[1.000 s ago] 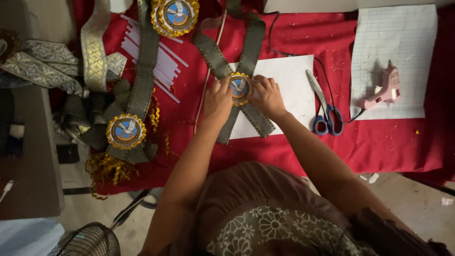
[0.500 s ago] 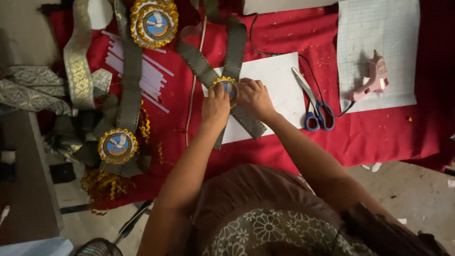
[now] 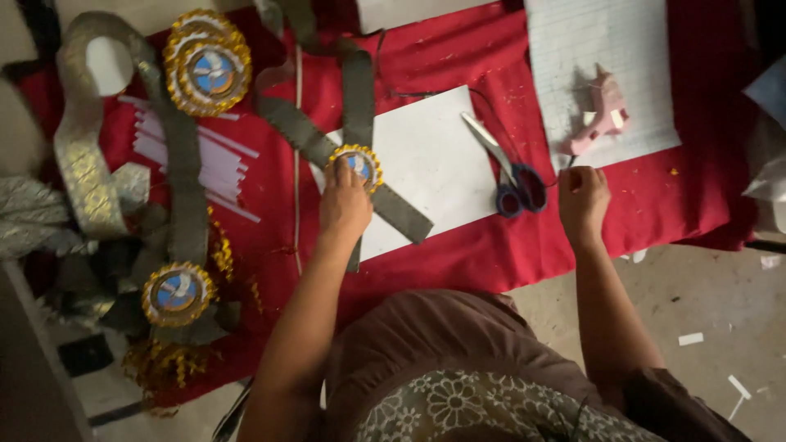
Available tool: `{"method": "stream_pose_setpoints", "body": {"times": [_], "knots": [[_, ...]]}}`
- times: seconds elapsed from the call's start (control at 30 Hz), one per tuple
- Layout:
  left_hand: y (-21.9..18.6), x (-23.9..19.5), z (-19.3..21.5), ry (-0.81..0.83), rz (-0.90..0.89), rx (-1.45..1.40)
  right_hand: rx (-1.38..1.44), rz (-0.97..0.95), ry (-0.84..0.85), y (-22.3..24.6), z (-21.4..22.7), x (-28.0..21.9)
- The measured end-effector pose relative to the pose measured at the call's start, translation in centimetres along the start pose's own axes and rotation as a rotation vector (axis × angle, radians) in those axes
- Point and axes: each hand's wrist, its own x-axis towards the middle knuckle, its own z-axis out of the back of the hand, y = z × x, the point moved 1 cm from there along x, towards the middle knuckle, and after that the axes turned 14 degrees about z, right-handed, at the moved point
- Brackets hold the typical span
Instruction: Using a hot glue gun to attach circular medallions to ribbon sashes.
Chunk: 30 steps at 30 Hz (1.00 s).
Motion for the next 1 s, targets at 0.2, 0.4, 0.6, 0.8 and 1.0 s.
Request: {"method": "stream_pose_setpoints", "body": {"times": [0.2,0.4,0.6,0.8,1.0], "knots": [[-0.7,0.1,1.0,0.034,-0.014,0.091,-0.101,-0.218,-0.085,-9.9,-0.6,2.8],[-1.0,0.1,1.2,0.078,0.068,0.041,-0.109,-0.431,-0.123,-15.1,-6.3,6.1],[-0.7,0.0,0.4,0.048,0.084,-0.005,0.531,-0.601,-0.198,-13.1,-4.2,8.6],[-1.5,0.2,1.5,0.06,0.093,0.068,-0.234,0.175,-0.217,-11.1,-4.3,11.0],[-1.9,0.3,0.8,0.042,0.112,0.161,0.281,-0.272,-0.107,-4.9,-2.6,12.7]]}}
